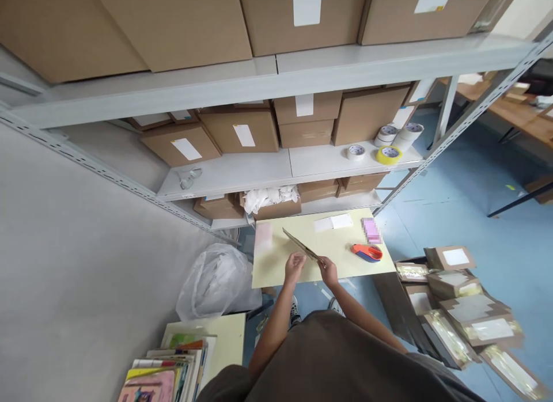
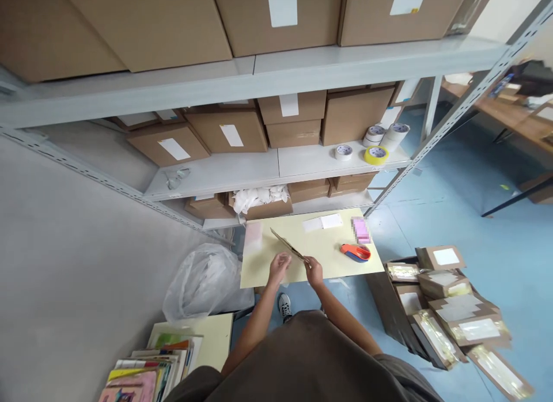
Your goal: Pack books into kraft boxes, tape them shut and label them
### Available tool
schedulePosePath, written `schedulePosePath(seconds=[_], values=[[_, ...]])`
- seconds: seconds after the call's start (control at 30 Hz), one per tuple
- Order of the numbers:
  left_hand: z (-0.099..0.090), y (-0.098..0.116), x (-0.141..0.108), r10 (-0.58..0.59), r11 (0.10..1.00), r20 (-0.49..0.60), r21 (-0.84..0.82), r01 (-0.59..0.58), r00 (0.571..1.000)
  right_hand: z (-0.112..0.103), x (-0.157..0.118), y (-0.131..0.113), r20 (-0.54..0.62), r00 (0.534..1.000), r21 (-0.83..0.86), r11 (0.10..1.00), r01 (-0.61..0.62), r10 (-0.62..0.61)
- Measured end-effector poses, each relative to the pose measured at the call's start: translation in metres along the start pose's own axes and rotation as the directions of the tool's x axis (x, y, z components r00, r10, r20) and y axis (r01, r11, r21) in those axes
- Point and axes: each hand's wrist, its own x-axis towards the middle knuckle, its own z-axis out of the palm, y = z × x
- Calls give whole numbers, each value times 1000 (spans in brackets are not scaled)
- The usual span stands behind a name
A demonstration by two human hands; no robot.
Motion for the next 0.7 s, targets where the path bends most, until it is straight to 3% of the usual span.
schedulePosePath(seconds=[0.13,0.17,0.27,0.37,0.43,0.6,0.7], values=[[-24,41,32,133,976,-189,198,-95,973,-45,16,5,-6,996,101,991,-86,87],[-29,48,39,142,970,-185,223,-99,972,-53,17,8,7,995,107,989,-104,104],[-33,58,53,104,963,-6,252,-100,995,-65,17,19,-10,988,121,981,-155,157],[-31,51,55,62,957,131,272,-97,989,-60,17,21,-134,974,227,962,-151,185],[-30,42,52,78,956,130,272,-111,988,-54,19,15,-176,966,308,942,-129,190],[-37,22,37,149,976,-60,168,-137,987,-47,29,-13,-47,968,398,894,-208,247],[-45,18,27,150,979,-84,148,-137,985,-46,34,-26,69,965,397,881,-258,252]])
